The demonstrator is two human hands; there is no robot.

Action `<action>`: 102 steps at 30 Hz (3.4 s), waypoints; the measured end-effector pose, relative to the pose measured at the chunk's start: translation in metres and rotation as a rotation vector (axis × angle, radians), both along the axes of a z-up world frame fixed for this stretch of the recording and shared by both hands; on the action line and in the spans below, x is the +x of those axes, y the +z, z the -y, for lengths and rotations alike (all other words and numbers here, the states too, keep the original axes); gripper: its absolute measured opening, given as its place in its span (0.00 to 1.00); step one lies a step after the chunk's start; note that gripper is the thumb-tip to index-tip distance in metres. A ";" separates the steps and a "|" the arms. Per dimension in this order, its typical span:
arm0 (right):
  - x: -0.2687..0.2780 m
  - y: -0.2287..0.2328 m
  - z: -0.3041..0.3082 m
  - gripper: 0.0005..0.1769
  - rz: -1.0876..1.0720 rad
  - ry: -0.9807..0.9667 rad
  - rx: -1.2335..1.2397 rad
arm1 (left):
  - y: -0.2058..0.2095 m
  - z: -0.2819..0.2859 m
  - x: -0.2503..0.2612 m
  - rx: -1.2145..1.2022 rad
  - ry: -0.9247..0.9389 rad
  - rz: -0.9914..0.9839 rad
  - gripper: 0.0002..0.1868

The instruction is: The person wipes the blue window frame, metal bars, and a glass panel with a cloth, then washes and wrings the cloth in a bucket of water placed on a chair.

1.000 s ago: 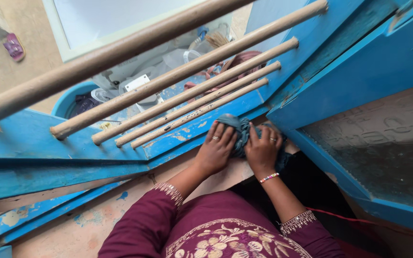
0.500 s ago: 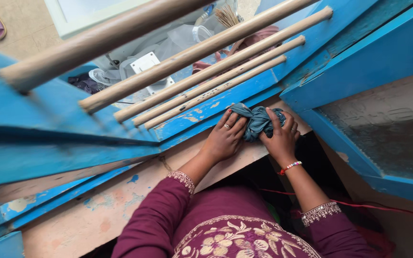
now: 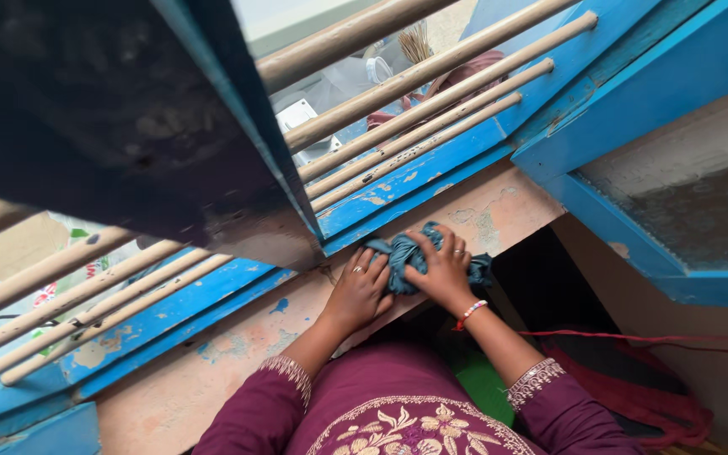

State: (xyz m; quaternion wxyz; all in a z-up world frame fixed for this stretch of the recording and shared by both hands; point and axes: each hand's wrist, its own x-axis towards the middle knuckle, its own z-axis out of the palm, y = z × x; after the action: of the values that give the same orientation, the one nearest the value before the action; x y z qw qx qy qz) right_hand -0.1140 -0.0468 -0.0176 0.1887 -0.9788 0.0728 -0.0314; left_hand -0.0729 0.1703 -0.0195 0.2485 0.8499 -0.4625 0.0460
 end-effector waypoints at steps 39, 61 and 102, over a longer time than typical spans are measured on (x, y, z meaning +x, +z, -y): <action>0.029 0.001 0.056 0.37 0.367 -0.057 0.154 | -0.031 0.131 -0.026 0.132 0.461 -0.075 0.33; 0.004 -0.014 0.158 0.32 0.334 -0.196 -0.010 | 0.002 0.220 0.038 0.000 0.165 0.026 0.35; -0.034 0.028 0.042 0.32 0.148 0.400 -0.038 | 0.010 0.067 -0.073 0.184 0.172 -0.150 0.26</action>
State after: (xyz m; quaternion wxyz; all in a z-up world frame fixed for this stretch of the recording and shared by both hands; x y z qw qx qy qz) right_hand -0.1476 -0.0885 0.0101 0.1775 -0.9722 -0.1375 -0.0665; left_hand -0.1461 0.1030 -0.0094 0.1985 0.9066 -0.3702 -0.0389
